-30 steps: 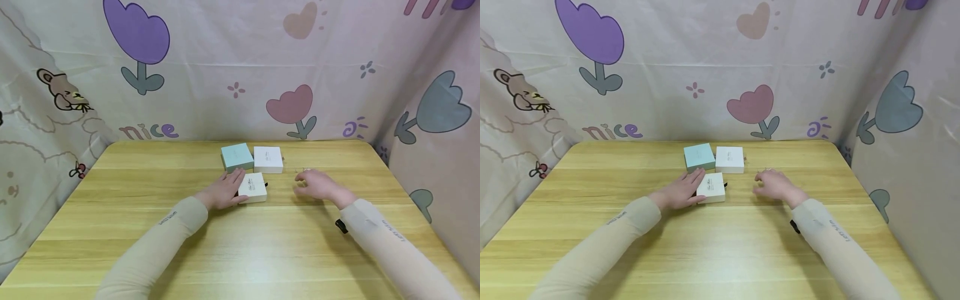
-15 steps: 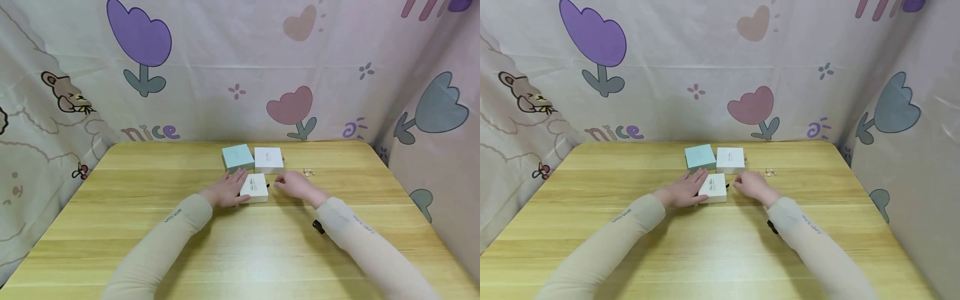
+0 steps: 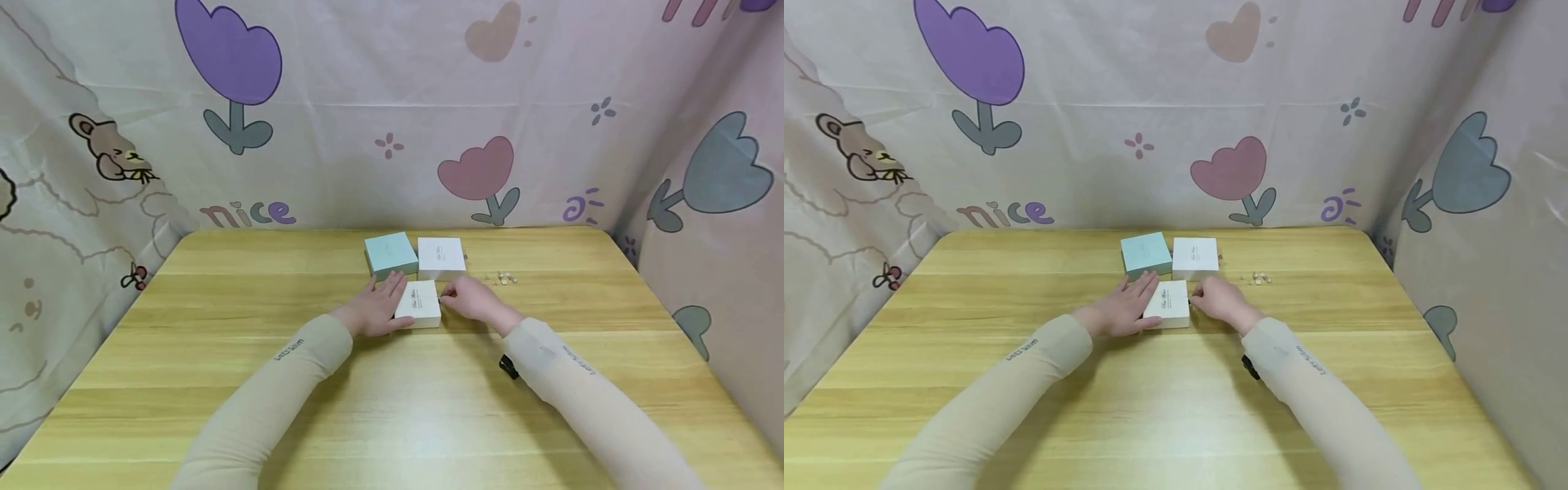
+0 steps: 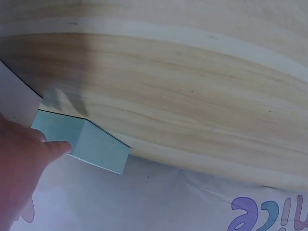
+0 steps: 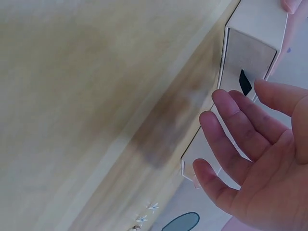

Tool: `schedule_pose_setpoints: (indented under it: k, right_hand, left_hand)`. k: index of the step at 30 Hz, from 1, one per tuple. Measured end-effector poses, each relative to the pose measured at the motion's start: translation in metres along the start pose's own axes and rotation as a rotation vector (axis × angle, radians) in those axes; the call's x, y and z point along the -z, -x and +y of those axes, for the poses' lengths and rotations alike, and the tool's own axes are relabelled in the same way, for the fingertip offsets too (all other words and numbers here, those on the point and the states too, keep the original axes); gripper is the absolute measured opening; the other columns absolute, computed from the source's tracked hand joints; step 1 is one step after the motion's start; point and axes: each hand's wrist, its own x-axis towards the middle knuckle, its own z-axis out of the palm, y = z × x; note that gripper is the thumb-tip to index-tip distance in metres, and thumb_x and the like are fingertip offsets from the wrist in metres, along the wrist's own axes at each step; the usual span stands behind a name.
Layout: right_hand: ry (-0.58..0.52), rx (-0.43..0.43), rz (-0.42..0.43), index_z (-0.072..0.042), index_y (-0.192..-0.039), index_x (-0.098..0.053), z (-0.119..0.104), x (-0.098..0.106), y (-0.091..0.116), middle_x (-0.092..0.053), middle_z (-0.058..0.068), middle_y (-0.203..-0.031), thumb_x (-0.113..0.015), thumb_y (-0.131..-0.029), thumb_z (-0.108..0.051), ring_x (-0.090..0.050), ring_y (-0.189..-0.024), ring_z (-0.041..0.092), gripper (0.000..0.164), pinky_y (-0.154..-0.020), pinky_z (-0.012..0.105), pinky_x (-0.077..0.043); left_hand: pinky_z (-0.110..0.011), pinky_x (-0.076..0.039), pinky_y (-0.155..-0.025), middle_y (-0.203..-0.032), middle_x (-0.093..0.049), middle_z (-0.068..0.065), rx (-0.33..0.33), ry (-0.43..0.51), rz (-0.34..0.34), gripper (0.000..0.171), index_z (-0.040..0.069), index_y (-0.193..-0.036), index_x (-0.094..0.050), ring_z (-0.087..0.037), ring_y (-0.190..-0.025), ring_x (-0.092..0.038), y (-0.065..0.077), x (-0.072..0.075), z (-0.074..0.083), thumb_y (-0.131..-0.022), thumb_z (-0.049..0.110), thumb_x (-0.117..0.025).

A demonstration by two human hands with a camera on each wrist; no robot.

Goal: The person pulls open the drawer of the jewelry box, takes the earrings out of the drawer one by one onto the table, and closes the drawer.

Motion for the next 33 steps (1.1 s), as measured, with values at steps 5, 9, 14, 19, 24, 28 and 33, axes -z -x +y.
schedule_pose_setpoints:
  k: [5,9,14,19,24,28,33]
  right_hand:
    - [-0.01,-0.013,0.004,-0.002,-0.099,-0.072,0.0,-0.001,-0.002,-0.071,0.013,-0.099,-0.056,-0.091,-0.014,-0.064,-0.084,0.02,0.021,-0.082,0.04,-0.051]
    - [-0.013,-0.034,0.009,-0.003,-0.099,-0.072,0.0,-0.003,-0.004,-0.072,0.012,-0.098,-0.057,-0.09,-0.015,-0.061,-0.078,0.017,0.021,-0.079,0.037,-0.051]
    - [0.005,-0.025,0.009,-0.002,-0.091,-0.073,-0.002,-0.006,-0.008,-0.071,0.009,-0.087,-0.057,-0.088,-0.011,-0.055,-0.068,0.015,0.018,-0.068,0.03,-0.048]
    - [0.044,-0.034,0.015,-0.007,-0.066,-0.066,-0.001,-0.007,-0.009,-0.053,-0.002,-0.057,-0.055,-0.086,-0.008,-0.042,-0.052,0.011,0.023,-0.052,0.023,-0.034]
    - [0.068,-0.048,0.014,-0.014,-0.052,-0.047,0.003,-0.004,-0.008,-0.037,-0.007,-0.048,-0.054,-0.084,-0.007,-0.034,-0.046,0.008,0.034,-0.045,0.021,-0.028]
    - [0.069,-0.056,0.007,-0.016,-0.051,-0.042,0.008,0.0,-0.004,-0.033,-0.007,-0.047,-0.052,-0.085,-0.007,-0.031,-0.045,0.008,0.037,-0.046,0.022,-0.027]
    - [0.073,-0.062,0.004,-0.016,-0.052,-0.039,0.012,0.004,0.0,-0.031,-0.007,-0.048,-0.05,-0.086,-0.006,-0.031,-0.046,0.009,0.037,-0.047,0.022,-0.027]
  left_hand:
    - [-0.052,-0.01,-0.116,-0.158,-0.003,-0.014,-0.002,0.01,0.006,0.086,0.001,-0.15,-0.003,-0.027,-0.147,-0.002,0.001,0.003,0.001,-0.094,0.061,-0.03]
    - [-0.051,-0.008,-0.117,-0.159,0.0,-0.013,0.005,0.003,-0.013,0.087,0.002,-0.15,-0.001,-0.026,-0.147,0.0,0.001,0.002,0.001,-0.094,0.062,-0.028]
    - [-0.05,-0.007,-0.117,-0.159,0.001,-0.012,0.008,0.009,-0.023,0.087,0.003,-0.15,0.001,-0.025,-0.147,0.001,0.002,0.002,0.001,-0.094,0.062,-0.027]
    - [-0.051,-0.007,-0.117,-0.159,0.0,-0.013,0.001,0.016,-0.015,0.086,0.002,-0.15,0.001,-0.026,-0.147,0.0,0.001,0.002,0.001,-0.094,0.062,-0.028]
    - [-0.051,-0.007,-0.117,-0.159,0.0,-0.013,-0.001,0.032,-0.006,0.086,0.002,-0.15,0.0,-0.027,-0.147,0.0,0.001,0.002,0.0,-0.094,0.06,-0.03]
    - [-0.052,-0.005,-0.117,-0.158,0.002,-0.013,-0.011,0.035,-0.003,0.086,0.002,-0.15,0.001,-0.026,-0.146,0.001,0.001,0.001,-0.001,-0.095,0.061,-0.029]
    - [-0.053,-0.005,-0.116,-0.158,0.001,-0.014,-0.032,0.037,0.002,0.085,0.002,-0.15,0.001,-0.027,-0.146,0.001,0.001,0.001,-0.002,-0.095,0.06,-0.029]
